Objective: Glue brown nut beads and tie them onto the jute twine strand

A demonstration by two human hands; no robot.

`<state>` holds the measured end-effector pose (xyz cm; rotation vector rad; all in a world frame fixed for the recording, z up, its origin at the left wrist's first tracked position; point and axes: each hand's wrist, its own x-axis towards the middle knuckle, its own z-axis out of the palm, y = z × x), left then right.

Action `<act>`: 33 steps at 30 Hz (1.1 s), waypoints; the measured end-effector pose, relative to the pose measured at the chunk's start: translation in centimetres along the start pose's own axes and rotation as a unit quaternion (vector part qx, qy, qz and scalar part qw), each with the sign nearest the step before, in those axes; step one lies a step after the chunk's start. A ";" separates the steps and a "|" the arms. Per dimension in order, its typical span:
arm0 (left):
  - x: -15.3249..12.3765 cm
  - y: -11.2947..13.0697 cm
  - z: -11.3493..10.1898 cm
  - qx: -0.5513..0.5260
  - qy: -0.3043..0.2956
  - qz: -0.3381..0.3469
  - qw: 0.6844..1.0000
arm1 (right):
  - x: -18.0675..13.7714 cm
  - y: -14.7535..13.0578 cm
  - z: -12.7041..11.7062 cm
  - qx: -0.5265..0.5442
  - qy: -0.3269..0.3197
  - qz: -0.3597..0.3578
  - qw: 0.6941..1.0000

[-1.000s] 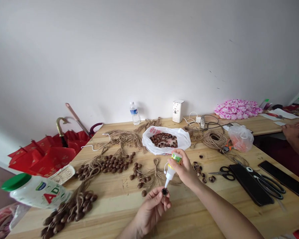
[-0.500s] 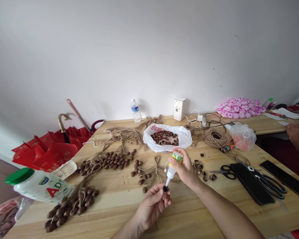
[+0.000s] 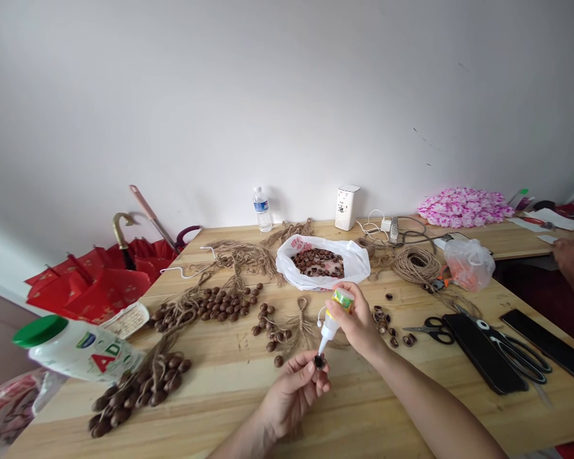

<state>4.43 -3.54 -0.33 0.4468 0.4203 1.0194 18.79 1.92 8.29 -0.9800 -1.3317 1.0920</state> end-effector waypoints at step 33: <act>0.1 0.0 -0.1 -0.003 -0.001 0.000 1.000 | -0.2 -0.9 0.0 -0.082 -0.022 -0.044 0.995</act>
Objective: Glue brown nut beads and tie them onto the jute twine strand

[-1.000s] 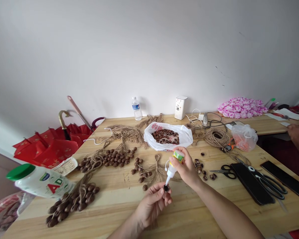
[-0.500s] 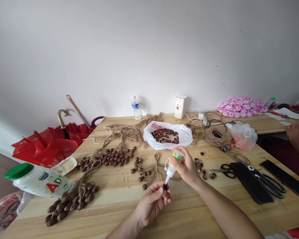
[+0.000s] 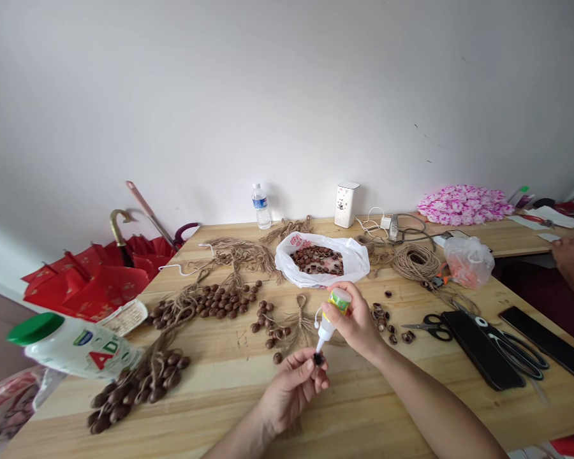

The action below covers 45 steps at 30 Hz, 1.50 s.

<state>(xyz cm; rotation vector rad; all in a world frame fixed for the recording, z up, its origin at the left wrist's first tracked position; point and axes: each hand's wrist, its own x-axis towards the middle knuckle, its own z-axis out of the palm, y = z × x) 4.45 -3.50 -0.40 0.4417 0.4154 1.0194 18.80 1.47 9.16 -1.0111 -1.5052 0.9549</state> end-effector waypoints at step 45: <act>0.0 0.3 -0.1 0.003 0.029 0.001 1.000 | -0.3 0.0 0.1 0.013 0.004 -0.023 1.000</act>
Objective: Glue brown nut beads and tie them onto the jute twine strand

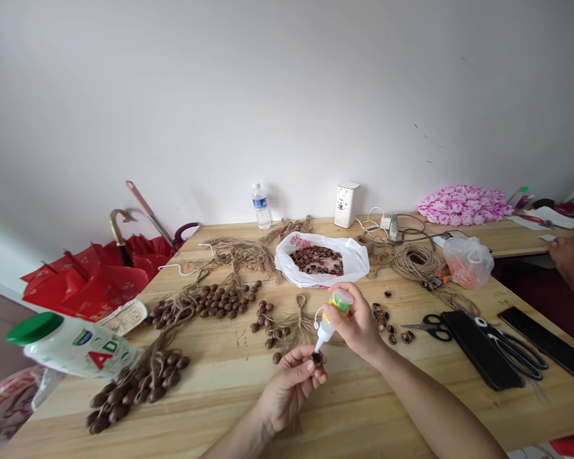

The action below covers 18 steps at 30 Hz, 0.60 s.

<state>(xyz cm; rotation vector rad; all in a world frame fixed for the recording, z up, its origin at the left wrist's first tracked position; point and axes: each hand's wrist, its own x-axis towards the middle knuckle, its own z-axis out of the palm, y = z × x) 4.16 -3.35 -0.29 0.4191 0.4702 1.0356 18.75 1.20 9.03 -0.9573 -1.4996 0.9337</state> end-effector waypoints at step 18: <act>-0.1 0.1 0.1 -0.004 0.002 0.010 1.000 | 0.3 0.1 -0.1 -0.025 0.003 -0.003 1.000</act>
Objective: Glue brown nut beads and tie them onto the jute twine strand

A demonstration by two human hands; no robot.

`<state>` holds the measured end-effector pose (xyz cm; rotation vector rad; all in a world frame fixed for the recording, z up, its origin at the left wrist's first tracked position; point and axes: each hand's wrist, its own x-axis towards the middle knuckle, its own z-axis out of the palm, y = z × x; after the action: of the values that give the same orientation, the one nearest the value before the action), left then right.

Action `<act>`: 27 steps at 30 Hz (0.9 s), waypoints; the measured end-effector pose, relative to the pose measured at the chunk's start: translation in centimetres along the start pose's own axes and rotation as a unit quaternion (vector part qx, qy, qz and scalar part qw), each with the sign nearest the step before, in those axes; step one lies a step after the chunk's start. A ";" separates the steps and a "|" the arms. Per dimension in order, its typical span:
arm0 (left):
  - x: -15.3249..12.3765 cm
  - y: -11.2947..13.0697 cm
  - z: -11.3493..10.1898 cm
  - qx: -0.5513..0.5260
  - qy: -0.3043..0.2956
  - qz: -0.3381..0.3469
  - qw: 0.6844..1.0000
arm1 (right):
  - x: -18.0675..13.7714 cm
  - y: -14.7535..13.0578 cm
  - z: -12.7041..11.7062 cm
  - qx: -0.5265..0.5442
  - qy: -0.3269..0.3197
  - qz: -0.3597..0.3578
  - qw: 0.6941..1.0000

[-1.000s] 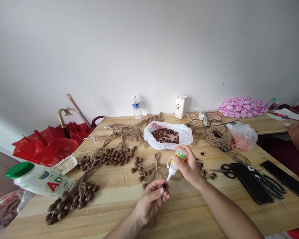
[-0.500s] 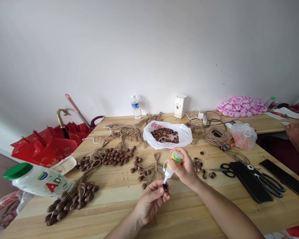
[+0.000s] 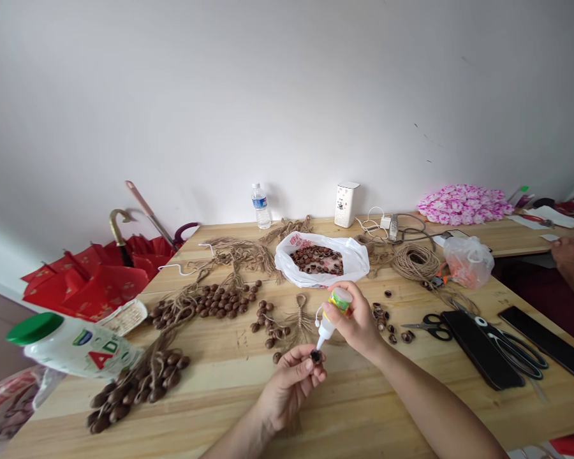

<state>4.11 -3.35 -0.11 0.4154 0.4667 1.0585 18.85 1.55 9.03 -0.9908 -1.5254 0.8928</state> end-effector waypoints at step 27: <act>0.1 0.0 -0.2 0.011 0.007 0.006 1.000 | -0.3 0.3 0.3 -0.010 0.008 -0.026 1.000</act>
<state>4.03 -3.24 -0.28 0.4312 0.4887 1.0684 18.62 1.41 8.60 -0.9665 -1.5410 0.8333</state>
